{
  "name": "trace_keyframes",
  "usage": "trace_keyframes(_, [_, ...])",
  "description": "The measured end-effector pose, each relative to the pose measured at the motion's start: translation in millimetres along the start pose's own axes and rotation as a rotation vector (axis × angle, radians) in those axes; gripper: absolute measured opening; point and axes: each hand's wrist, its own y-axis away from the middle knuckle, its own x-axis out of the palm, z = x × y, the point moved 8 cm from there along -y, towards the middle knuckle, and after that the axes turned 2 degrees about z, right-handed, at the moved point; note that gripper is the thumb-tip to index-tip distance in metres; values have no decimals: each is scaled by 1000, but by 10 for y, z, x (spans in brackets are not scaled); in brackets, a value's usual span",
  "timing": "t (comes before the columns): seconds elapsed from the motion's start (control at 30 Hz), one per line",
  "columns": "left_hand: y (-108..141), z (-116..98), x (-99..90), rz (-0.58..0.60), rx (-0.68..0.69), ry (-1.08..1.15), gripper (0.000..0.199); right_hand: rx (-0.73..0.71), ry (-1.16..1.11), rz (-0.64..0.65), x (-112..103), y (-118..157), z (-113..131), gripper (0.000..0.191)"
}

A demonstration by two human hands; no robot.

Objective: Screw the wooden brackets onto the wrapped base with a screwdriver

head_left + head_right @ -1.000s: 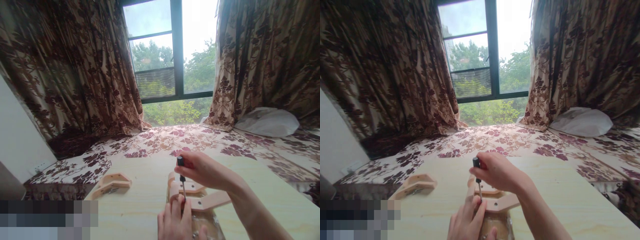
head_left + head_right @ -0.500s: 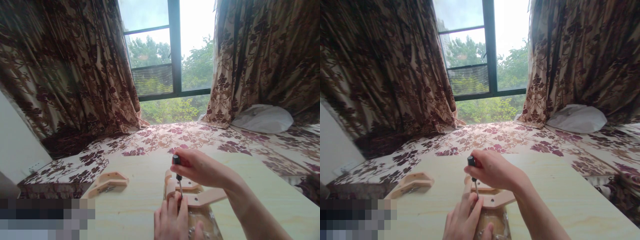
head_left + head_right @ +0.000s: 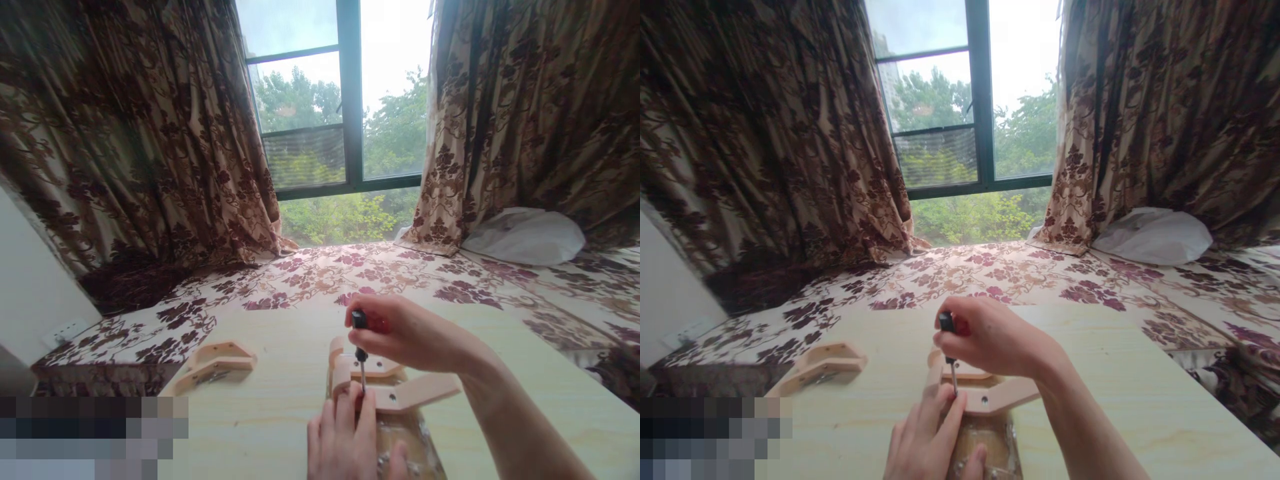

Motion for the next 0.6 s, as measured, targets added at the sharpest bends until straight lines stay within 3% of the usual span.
trace_keyframes(0.27, [4,-1,2,-9,-29,13,47,25,98,-66,-15,-29,-24,21])
trace_keyframes(0.47, [10,-1,10,-1,-22,41,46,-14,-8,31,35,3,43,11])
trace_keyframes(0.6, [9,2,6,3,-21,26,46,15,51,-35,3,-17,11,20])
